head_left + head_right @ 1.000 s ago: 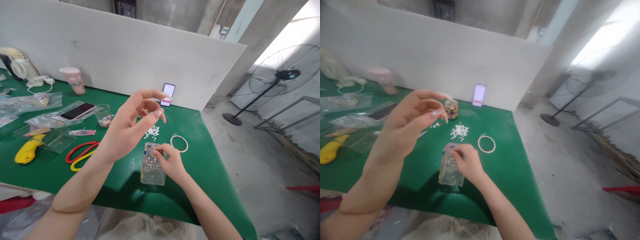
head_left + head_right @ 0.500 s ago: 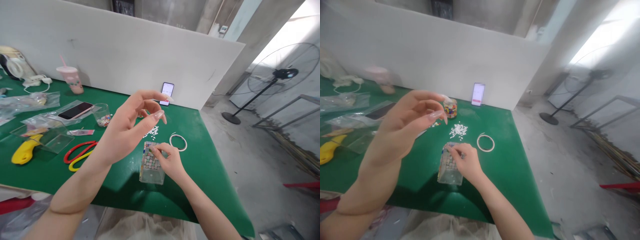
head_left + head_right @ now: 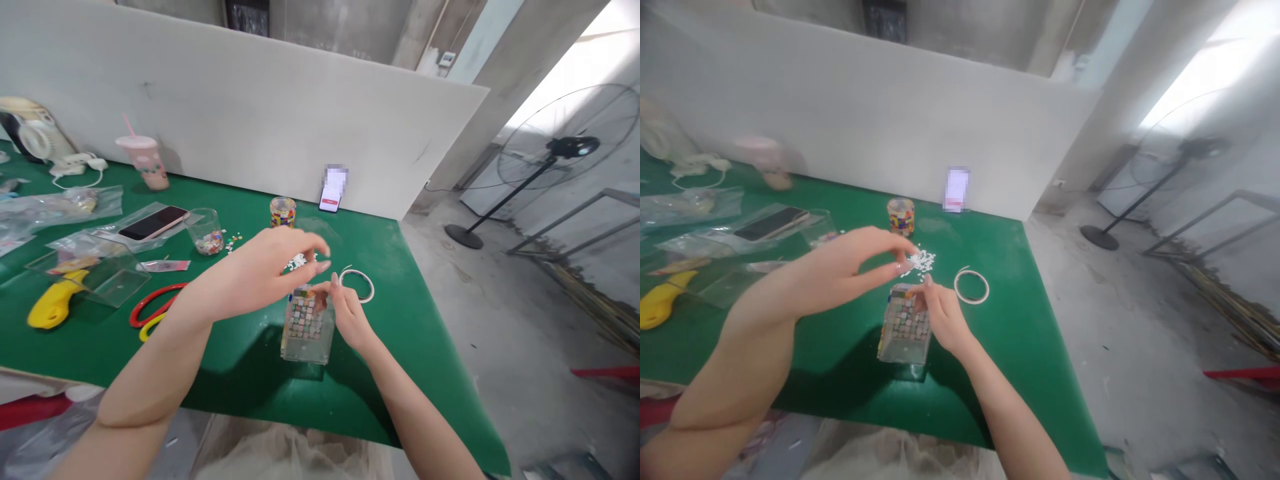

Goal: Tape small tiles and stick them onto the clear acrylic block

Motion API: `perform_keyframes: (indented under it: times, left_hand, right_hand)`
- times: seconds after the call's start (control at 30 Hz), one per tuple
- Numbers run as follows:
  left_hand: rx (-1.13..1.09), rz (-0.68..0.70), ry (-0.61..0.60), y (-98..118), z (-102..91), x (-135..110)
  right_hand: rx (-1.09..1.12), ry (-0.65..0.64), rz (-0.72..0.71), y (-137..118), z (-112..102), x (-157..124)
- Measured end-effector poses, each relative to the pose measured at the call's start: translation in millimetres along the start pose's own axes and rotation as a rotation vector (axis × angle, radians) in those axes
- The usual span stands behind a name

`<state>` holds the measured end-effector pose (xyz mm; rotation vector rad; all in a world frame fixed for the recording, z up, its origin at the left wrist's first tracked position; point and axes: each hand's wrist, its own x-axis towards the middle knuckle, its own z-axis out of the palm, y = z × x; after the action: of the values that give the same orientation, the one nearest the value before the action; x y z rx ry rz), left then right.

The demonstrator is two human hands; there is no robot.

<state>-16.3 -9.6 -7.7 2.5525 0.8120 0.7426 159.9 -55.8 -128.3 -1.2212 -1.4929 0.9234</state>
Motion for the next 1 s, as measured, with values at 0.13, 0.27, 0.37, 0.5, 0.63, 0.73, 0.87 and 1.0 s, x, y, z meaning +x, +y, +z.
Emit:
perform_keyframes:
  times: [0.13, 0.27, 0.37, 0.5, 0.63, 0.73, 0.87, 1.0]
  left_hand:
    - [0.029, -0.232, -0.051, -13.1, -5.3, 7.6]
    - [0.108, -0.501, 0.088, -50.7, -12.3, 19.0]
    - [0.192, -0.672, 0.009, -97.8, -4.9, 23.7]
    - [0.302, -0.842, -0.063, -152.9, 25.3, 24.6]
    - [0.389, -0.915, -0.144, -177.3, 57.6, 20.5]
    - [0.432, -0.92, -0.19, -183.4, 71.8, 15.6]
    - [0.455, -0.869, -0.214, -189.3, 78.9, 11.9]
    - [0.413, -0.806, -0.217, -196.8, 79.3, 10.5]
  right_hand:
    - [-0.026, 0.012, -0.011, 6.3, -0.6, 3.6]
    - [-0.014, 0.038, 0.031, 18.9, -7.7, 9.0]
    - [0.02, 0.051, 0.1, 32.8, -14.7, 14.9]
    - [0.042, 0.087, 0.166, 49.3, -14.8, 20.1]
    - [0.036, 0.12, 0.163, 56.7, -7.5, 21.6]
    - [0.034, 0.141, 0.137, 58.4, -7.3, 24.5]
    - [-0.007, 0.221, 0.116, 64.0, -19.7, 31.1]
    - [-0.12, 0.312, 0.117, 73.4, -40.3, 34.9]
